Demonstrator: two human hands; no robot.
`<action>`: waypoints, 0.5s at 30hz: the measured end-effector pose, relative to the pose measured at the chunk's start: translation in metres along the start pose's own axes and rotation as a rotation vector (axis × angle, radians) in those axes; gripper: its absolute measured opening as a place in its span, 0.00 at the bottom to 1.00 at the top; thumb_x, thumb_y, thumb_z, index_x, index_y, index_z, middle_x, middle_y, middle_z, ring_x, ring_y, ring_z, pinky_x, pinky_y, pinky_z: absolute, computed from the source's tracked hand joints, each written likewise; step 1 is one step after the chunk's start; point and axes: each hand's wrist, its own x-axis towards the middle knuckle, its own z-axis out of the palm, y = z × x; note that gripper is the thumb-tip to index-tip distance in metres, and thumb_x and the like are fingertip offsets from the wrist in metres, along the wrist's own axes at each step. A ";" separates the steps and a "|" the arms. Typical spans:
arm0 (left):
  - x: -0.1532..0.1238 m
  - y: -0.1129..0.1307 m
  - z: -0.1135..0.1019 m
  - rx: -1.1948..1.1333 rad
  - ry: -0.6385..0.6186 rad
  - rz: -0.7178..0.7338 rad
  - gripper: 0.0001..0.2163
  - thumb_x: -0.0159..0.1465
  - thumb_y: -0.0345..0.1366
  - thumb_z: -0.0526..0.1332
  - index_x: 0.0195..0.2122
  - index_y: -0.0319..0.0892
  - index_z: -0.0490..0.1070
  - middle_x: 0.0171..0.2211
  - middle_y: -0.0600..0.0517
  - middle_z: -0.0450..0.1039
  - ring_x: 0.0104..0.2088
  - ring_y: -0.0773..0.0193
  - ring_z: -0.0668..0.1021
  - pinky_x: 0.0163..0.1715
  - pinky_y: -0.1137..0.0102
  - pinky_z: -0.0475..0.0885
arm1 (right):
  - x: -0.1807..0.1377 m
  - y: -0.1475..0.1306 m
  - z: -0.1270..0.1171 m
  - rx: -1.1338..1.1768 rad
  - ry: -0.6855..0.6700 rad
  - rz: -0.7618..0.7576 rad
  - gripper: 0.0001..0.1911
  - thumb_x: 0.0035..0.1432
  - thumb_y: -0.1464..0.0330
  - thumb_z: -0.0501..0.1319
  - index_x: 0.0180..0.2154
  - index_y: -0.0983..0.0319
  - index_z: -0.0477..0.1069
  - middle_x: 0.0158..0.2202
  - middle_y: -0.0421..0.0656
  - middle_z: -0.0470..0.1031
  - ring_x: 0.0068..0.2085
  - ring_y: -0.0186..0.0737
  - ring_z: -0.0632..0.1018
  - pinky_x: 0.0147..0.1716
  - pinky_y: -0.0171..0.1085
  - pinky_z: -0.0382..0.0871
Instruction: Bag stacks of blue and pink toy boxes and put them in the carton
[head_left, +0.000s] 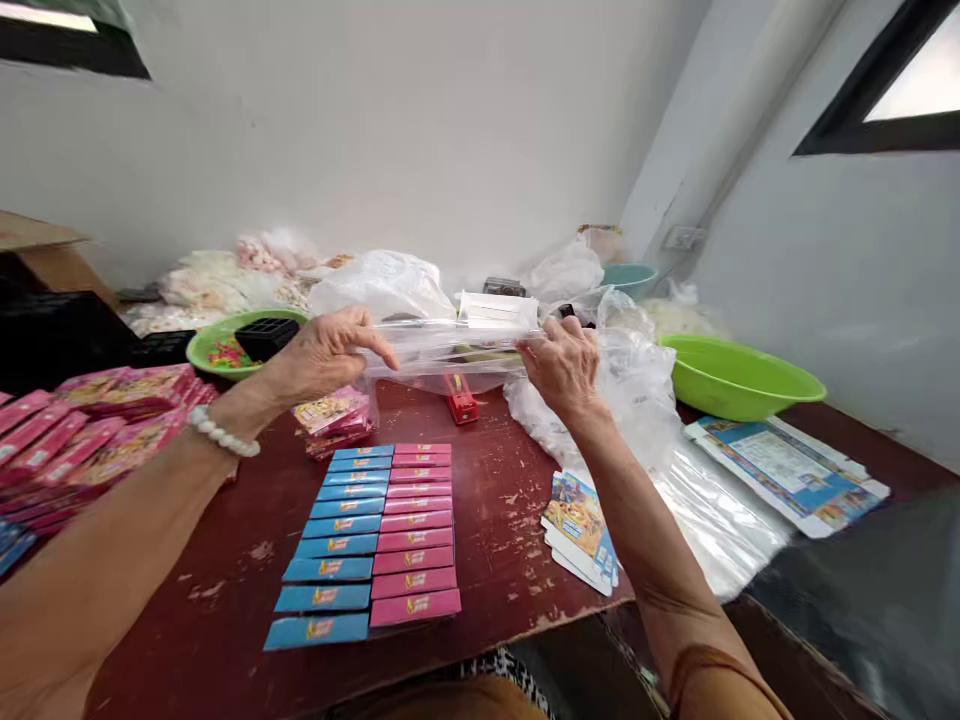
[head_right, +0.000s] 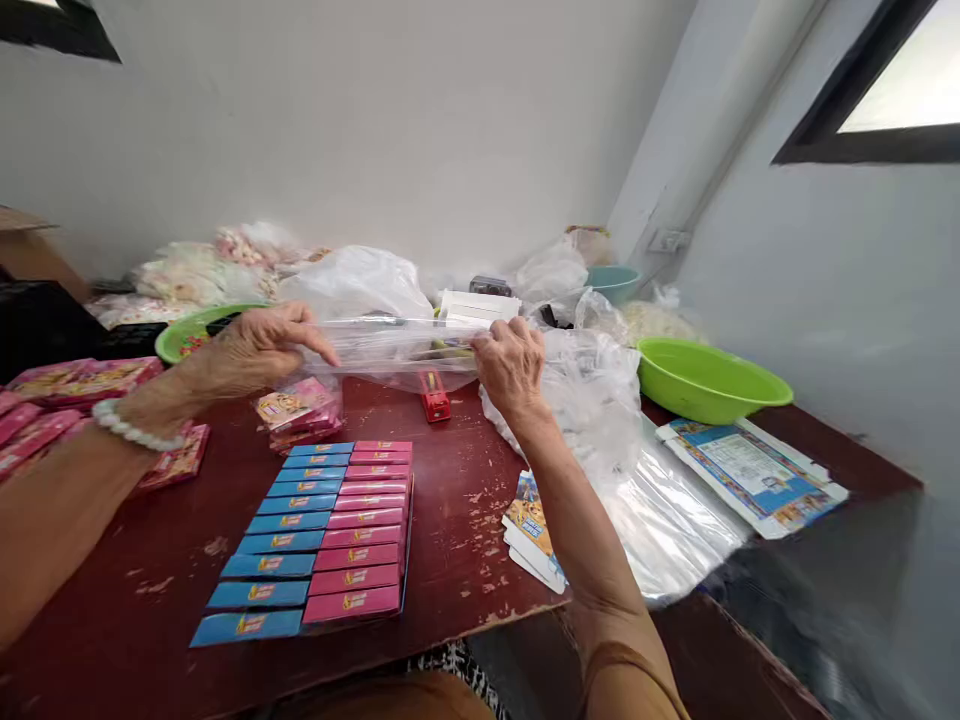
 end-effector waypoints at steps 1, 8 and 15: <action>-0.001 0.001 0.002 0.110 0.040 -0.018 0.27 0.55 0.12 0.54 0.40 0.44 0.87 0.33 0.54 0.61 0.33 0.67 0.68 0.36 0.75 0.64 | 0.000 -0.001 0.002 0.011 -0.016 -0.004 0.14 0.75 0.69 0.58 0.41 0.60 0.83 0.40 0.50 0.80 0.47 0.50 0.72 0.39 0.43 0.57; -0.011 -0.004 0.014 0.630 0.074 -0.186 0.22 0.72 0.24 0.53 0.56 0.48 0.84 0.57 0.44 0.70 0.34 0.65 0.70 0.32 0.70 0.59 | -0.003 -0.009 0.008 -0.043 -0.282 -0.141 0.26 0.70 0.80 0.48 0.53 0.56 0.80 0.63 0.48 0.72 0.41 0.38 0.73 0.28 0.39 0.50; -0.006 -0.025 0.038 0.699 -0.149 -0.307 0.21 0.76 0.27 0.48 0.57 0.29 0.80 0.63 0.31 0.68 0.52 0.45 0.80 0.49 0.58 0.73 | -0.009 -0.019 0.009 -0.129 -0.377 -0.196 0.25 0.75 0.79 0.47 0.62 0.58 0.75 0.65 0.54 0.70 0.43 0.39 0.75 0.37 0.41 0.59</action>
